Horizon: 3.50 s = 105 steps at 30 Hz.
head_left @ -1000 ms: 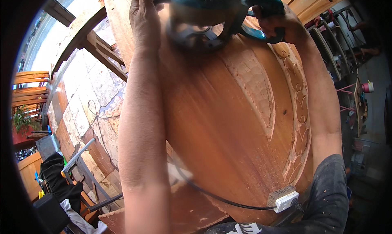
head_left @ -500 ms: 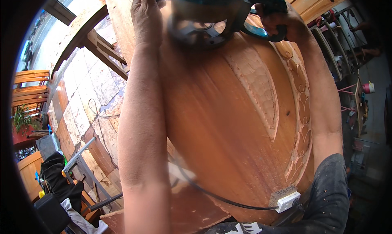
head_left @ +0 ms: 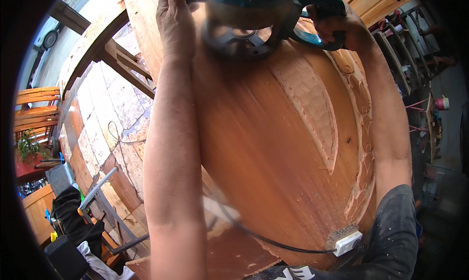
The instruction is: The person uses a handheld router to carve decorative floral patterns into a large wooden panel, following traced lines while holding the tool with both hands.
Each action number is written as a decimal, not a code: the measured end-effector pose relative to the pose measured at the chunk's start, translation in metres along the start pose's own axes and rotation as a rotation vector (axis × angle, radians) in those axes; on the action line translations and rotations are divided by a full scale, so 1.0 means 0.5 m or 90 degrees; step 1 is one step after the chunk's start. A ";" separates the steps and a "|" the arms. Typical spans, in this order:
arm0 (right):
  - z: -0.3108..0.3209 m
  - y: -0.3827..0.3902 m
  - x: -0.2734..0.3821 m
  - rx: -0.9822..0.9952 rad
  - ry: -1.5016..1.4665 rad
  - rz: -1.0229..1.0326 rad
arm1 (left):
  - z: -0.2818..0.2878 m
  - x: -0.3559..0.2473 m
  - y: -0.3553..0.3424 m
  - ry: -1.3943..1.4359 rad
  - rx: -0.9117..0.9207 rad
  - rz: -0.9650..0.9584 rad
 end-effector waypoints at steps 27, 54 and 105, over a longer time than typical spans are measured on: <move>0.002 -0.024 -0.002 -0.007 -0.018 0.006 | 0.004 0.019 -0.032 0.032 0.021 0.015; 0.005 -0.052 -0.008 -0.002 -0.028 0.004 | 0.002 -0.003 -0.029 0.024 -0.028 0.007; 0.008 -0.096 -0.021 0.002 -0.065 0.017 | 0.026 0.052 -0.111 0.038 -0.016 0.014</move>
Point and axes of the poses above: each hand's wrist, its own y-axis away from the middle knuckle, its own z-axis out of the back of the hand, x = y × z, the point moved 5 cm from there along -y, towards the middle knuckle, and after that the axes turned 13 degrees about z, right-handed, at the moved point
